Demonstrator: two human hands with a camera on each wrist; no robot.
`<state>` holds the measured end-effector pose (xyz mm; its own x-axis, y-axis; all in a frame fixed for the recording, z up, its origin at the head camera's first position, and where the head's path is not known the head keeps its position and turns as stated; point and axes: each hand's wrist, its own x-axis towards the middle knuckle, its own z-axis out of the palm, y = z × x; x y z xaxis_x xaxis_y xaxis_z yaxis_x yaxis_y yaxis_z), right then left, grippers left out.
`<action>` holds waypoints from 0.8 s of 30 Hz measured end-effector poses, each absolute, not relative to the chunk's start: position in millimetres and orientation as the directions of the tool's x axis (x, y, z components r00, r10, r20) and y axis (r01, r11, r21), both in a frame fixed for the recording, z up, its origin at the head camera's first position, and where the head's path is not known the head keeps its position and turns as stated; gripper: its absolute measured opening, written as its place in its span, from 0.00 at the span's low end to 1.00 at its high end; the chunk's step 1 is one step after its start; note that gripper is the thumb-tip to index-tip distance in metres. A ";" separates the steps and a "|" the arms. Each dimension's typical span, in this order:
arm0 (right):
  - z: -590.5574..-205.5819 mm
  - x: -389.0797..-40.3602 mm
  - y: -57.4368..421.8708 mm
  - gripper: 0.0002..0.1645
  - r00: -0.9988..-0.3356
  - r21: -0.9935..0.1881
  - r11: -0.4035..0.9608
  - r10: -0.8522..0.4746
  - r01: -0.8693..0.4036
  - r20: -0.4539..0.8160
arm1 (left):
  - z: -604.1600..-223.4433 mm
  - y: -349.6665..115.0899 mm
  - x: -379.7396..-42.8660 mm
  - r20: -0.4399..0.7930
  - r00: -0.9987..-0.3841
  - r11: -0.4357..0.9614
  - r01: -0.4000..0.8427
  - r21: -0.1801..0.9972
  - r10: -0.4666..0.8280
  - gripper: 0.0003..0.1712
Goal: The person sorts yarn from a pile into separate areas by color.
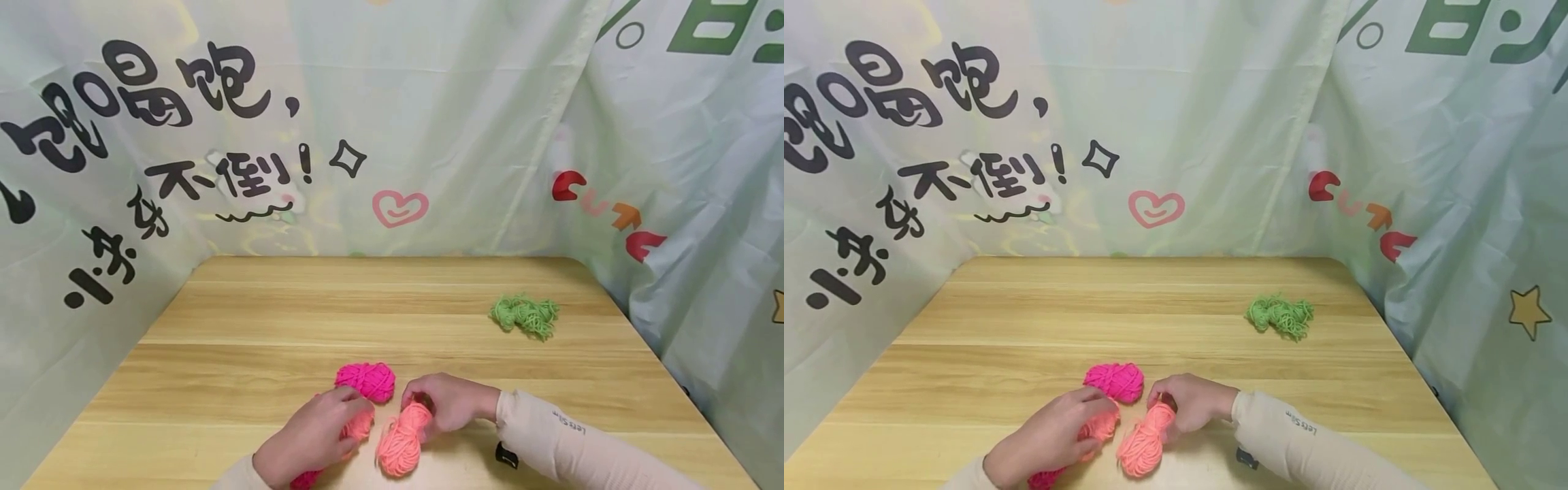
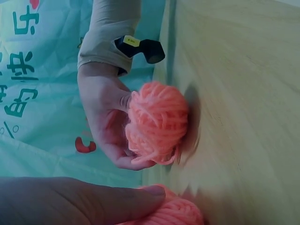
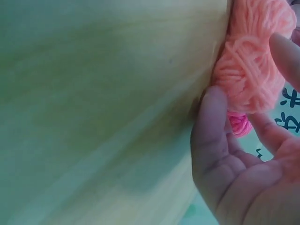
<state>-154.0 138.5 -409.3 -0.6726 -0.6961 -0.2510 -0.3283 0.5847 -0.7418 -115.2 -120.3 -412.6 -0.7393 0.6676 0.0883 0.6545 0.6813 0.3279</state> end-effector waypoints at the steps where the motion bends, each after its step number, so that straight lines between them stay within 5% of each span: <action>1: -409.4 -154.3 138.5 0.23 -0.676 -0.735 0.590 -0.693 -0.334 -0.250 | -412.4 -119.6 -115.3 0.087 -0.738 0.681 0.657 0.324 0.669 0.22; 24: -406.3 -154.7 138.7 0.28 -0.658 -0.705 0.626 -0.690 -0.334 -0.301 | -412.4 -112.0 -117.8 0.067 -0.749 0.698 0.643 0.315 0.660 0.24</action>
